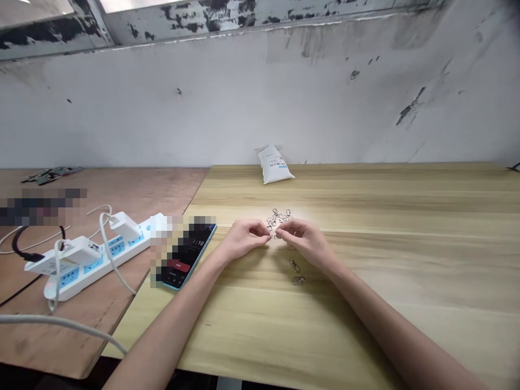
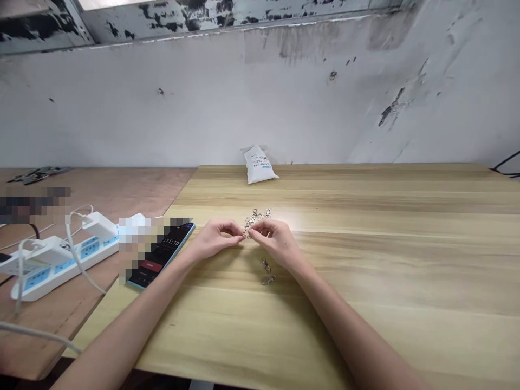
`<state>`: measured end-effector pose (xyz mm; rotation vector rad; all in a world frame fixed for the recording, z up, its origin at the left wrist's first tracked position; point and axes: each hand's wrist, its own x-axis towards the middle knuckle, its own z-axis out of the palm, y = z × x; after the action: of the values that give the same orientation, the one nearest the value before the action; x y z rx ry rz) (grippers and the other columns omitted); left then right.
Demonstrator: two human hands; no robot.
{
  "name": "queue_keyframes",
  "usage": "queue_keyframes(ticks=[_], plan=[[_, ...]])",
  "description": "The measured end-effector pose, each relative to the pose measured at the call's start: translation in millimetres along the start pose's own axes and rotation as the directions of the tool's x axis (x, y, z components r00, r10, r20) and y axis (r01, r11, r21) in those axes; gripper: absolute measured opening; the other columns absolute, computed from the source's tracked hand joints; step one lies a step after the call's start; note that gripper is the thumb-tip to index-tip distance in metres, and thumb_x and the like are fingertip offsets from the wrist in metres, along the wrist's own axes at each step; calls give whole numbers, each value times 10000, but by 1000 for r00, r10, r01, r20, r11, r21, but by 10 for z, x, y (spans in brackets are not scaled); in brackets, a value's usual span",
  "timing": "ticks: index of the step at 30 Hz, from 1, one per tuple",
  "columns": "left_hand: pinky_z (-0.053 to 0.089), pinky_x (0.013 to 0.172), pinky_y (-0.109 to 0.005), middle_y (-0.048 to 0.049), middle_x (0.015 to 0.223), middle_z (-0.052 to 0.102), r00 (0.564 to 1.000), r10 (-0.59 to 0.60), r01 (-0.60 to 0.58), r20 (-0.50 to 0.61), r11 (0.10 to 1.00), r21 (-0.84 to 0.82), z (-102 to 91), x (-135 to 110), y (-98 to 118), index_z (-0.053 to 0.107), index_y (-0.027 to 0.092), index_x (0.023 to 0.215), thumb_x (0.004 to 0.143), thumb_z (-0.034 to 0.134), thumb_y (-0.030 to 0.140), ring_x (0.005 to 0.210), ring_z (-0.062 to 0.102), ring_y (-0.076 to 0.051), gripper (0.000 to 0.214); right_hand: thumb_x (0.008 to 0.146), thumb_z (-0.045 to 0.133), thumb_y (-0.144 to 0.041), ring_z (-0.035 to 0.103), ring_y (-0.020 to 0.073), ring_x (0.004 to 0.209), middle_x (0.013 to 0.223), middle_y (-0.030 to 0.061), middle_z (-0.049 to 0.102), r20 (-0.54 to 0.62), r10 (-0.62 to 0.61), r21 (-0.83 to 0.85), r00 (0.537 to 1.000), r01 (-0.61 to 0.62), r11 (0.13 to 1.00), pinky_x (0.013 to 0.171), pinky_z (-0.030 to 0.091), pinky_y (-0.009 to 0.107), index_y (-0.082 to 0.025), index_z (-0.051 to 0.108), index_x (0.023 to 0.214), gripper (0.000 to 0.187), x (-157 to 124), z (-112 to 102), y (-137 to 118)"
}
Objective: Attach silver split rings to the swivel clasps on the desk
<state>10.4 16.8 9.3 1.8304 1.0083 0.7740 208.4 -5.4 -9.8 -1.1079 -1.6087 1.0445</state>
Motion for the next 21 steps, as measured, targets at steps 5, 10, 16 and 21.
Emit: queue_keyframes(ticks=[5,10,16,21], plan=[[513,896,-361,-88,1020,729,995,56,-58,-85,998,-18,-36,8,44,704,167,732,738,747,306,978,674,-219,146,739,733,-497,570,122,597,824,69,714,-37,128,256,991,-114,960,504,458,240,-169,674,855,353,41,-50,16],[431,1016,-411,-93,1158,678,991,100,-103,-87,994,-38,-22,-2,54,682,170,713,739,761,317,1097,630,-236,168,685,765,-535,569,130,616,712,41,655,-29,176,279,984,-161,947,511,477,232,-164,700,810,397,40,-18,-4],[366,1072,-441,-75,1218,650,979,182,-181,-95,983,21,-3,-12,73,686,198,715,755,755,296,1195,565,-244,126,711,723,-555,540,128,595,692,38,632,-37,206,233,978,-192,954,484,451,225,-158,712,816,411,31,26,9],[308,1114,-470,-69,1329,585,976,181,-182,-119,983,0,-2,2,62,684,201,724,745,763,320,1312,466,-264,144,820,626,-477,484,122,576,771,57,669,-30,67,-59,997,-68,996,512,419,248,-166,723,836,326,2,67,-19]])
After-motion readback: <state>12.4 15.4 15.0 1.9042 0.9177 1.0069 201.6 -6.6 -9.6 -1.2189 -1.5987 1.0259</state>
